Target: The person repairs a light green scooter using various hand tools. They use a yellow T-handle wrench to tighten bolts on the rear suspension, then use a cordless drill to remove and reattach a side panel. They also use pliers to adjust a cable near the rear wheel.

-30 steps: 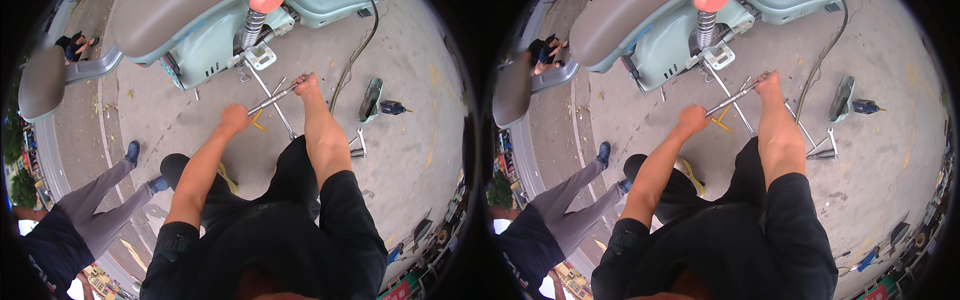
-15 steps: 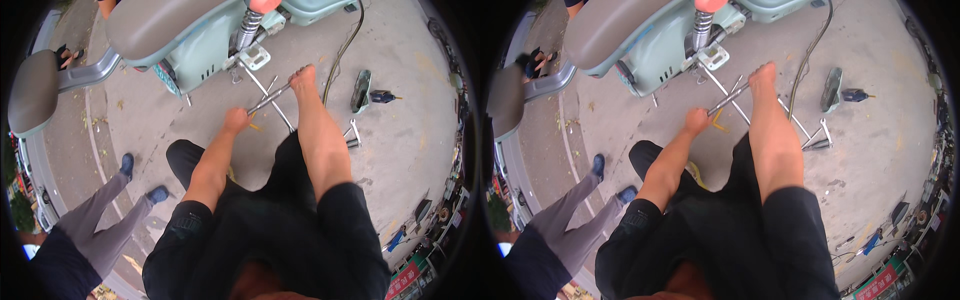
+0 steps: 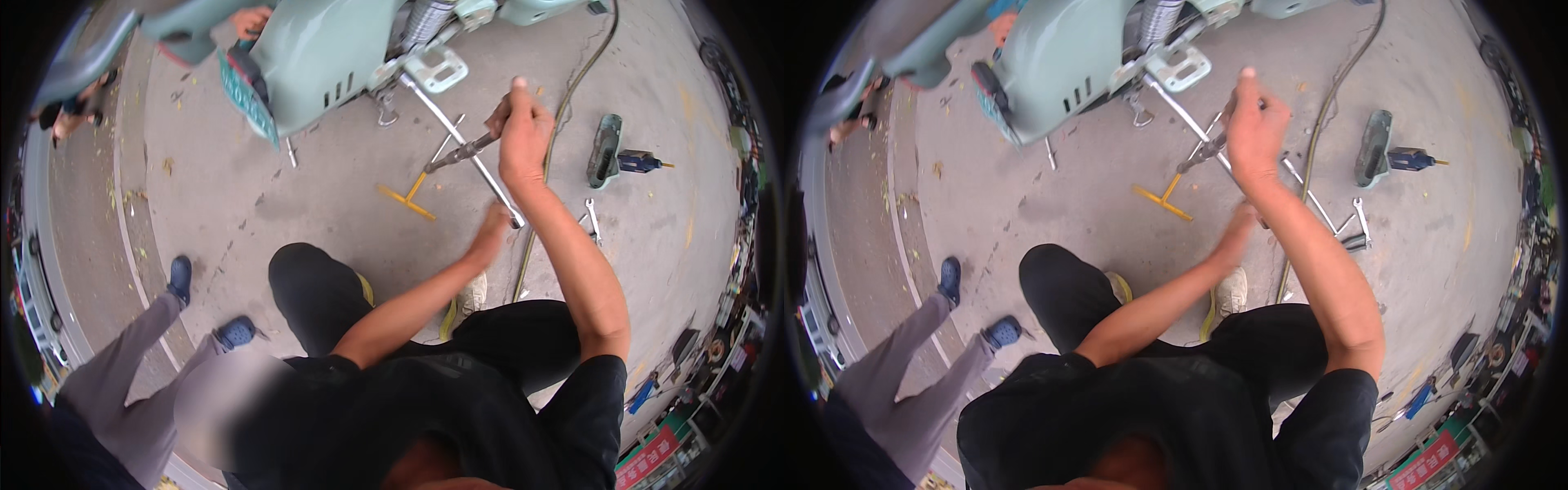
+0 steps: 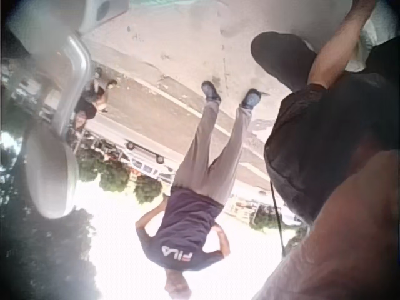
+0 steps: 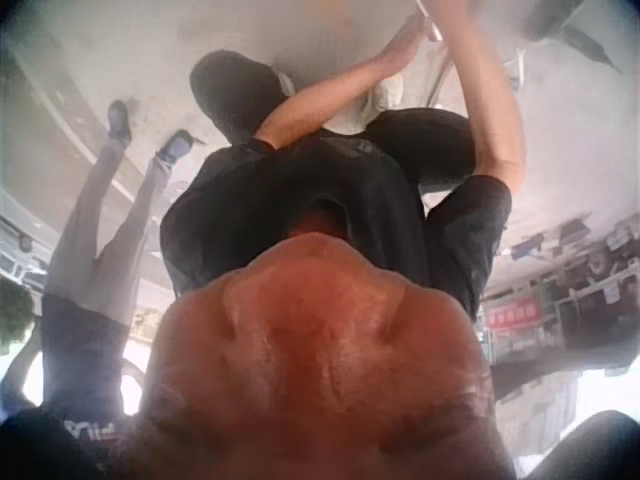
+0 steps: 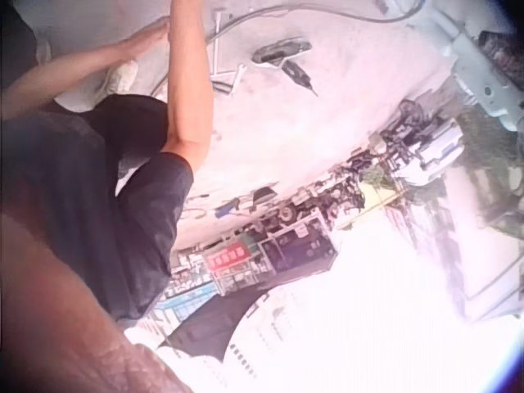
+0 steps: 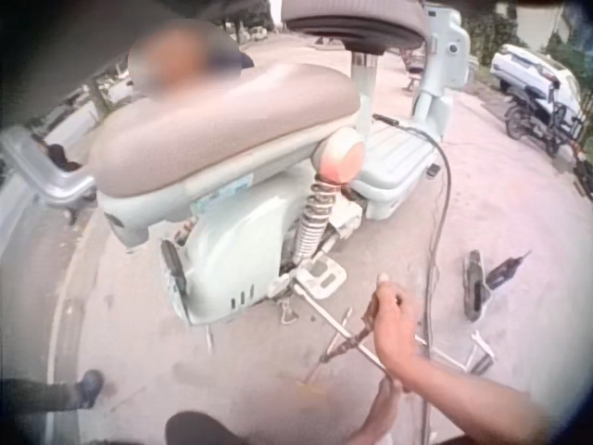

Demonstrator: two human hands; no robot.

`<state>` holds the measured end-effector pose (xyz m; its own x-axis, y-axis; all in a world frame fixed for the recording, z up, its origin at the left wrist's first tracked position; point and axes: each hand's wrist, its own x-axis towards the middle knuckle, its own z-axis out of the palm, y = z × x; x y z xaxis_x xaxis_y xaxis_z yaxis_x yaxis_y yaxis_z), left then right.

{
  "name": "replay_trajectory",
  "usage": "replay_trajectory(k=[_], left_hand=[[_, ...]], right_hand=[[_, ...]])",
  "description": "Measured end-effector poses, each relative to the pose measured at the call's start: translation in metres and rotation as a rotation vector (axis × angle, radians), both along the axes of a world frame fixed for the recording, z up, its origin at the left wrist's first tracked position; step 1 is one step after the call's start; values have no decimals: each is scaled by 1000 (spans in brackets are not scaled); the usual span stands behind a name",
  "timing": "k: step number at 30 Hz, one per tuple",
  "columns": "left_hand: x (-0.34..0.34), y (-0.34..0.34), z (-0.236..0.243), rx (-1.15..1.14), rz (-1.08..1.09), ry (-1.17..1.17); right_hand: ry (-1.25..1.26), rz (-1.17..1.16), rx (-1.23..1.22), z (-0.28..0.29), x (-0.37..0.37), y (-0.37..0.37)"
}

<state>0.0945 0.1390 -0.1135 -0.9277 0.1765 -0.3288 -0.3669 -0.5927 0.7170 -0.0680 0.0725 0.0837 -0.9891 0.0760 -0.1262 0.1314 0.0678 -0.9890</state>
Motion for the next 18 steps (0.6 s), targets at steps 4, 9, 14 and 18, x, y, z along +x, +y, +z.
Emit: replay_trajectory(k=[4, 9, 14, 18], left_hand=[[-31, 13, 60, -123, 275, -46], [-37, 13, 81, 362, 136, -124], [-34, -3, 48, 278, 176, 8], [-37, -12, 75, 227, 115, -27]], right_hand=[[320, 9, 198, 1, 32, -34], [779, 1280, 834, -150, 164, -37], [1062, 1141, 461, -39, 142, -12], [99, -31, 363, -52, -24, 52]])
